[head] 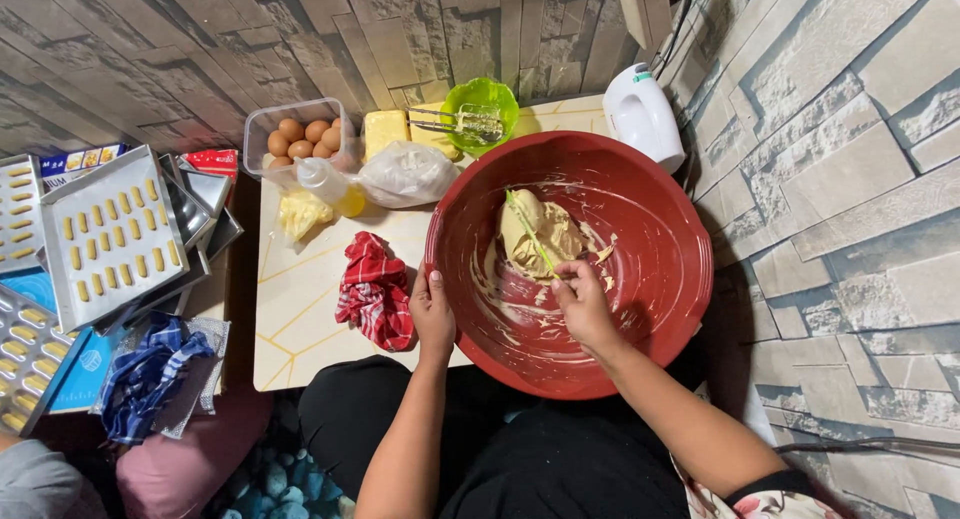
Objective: Mixing and folding dough in a large bowl using a spatula
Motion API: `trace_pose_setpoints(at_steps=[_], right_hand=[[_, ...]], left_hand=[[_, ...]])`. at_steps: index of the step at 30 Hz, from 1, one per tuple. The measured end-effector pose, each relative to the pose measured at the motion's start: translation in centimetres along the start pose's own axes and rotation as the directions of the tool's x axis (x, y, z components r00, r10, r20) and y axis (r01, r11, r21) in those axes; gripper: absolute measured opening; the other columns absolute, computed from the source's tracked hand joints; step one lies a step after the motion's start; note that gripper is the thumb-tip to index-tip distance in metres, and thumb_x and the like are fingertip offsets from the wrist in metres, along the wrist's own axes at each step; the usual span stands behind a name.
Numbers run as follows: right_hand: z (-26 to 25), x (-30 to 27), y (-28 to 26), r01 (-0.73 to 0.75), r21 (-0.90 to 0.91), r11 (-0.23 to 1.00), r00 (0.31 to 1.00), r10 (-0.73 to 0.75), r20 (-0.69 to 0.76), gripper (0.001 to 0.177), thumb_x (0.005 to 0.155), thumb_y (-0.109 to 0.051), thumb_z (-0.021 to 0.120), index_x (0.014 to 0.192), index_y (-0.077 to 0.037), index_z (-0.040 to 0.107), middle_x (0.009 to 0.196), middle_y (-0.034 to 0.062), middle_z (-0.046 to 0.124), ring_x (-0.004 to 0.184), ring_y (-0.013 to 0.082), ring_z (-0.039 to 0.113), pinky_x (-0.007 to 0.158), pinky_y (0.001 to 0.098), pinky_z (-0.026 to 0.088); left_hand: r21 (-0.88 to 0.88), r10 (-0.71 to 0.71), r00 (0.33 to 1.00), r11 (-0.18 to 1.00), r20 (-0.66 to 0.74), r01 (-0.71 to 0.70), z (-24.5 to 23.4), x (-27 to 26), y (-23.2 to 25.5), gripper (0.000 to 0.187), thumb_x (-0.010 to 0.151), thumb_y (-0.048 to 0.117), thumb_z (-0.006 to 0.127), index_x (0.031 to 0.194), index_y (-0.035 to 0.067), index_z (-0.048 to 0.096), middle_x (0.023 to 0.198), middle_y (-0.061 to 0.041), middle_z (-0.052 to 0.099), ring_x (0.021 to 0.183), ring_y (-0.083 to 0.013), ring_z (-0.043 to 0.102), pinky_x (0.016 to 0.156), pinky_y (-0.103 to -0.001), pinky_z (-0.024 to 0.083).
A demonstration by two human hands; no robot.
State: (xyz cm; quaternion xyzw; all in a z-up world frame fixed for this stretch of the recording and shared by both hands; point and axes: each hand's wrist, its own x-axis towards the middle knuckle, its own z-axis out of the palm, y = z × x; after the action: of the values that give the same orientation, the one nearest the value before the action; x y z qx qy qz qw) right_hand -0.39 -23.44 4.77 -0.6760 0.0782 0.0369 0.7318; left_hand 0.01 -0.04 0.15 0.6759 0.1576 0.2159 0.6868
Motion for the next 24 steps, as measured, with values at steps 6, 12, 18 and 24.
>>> trace_pose_setpoints(at_steps=[6,12,18,24], right_hand=[[-4.1,2.2,1.2,-0.278,0.432,0.858,0.959,0.273,0.074,0.020,0.104,-0.007,0.050,0.123,-0.011,0.045,0.087,0.0059,0.052,0.058,0.0029,0.043,0.045,0.0120,0.031],[-8.2,3.7,3.2,-0.319,0.519,0.793,0.942,0.325,0.082,0.021,0.105,-0.009,0.051,0.125,-0.013,0.047,0.090,0.0181,0.057,0.056,0.0088,0.045,0.043,0.0154,0.032],[-8.4,2.8,0.9,-0.245,0.237,0.940,0.969,0.232,0.080,0.024,0.105,-0.009,0.048,0.129,-0.005,0.049,0.095,0.0198,0.065,0.058,0.0111,0.053,0.041,0.0154,0.036],[-9.8,4.1,-0.8,0.167,-0.957,0.236,0.981,-0.139,0.137,0.041,0.094,-0.030,0.065,0.134,-0.033,0.057,0.125,-0.0018,0.058,0.088,0.0312,0.073,0.073,0.0451,0.063]], left_hand=[[-0.018,-0.026,0.999,1.000,-0.021,0.026,0.2,0.0,-0.4,0.041,0.107,0.018,0.053,0.145,0.002,0.056,0.132,-0.020,0.066,0.122,-0.0233,0.061,0.108,-0.044,0.047],[-0.053,-0.065,0.998,0.997,-0.017,0.064,0.4,-0.1,1.3,0.041,0.108,0.017,0.052,0.145,0.000,0.054,0.132,-0.021,0.065,0.122,-0.0226,0.059,0.108,-0.044,0.046],[-0.029,-0.079,0.997,0.997,-0.021,0.078,-0.1,0.0,-0.7,0.041,0.108,0.019,0.053,0.145,0.001,0.055,0.133,-0.020,0.066,0.122,-0.0224,0.060,0.108,-0.043,0.047],[-0.047,-0.071,0.997,0.996,-0.021,0.070,0.5,-0.3,1.1,0.041,0.107,0.019,0.053,0.144,0.001,0.055,0.131,-0.020,0.067,0.121,-0.0215,0.060,0.107,-0.043,0.048]])
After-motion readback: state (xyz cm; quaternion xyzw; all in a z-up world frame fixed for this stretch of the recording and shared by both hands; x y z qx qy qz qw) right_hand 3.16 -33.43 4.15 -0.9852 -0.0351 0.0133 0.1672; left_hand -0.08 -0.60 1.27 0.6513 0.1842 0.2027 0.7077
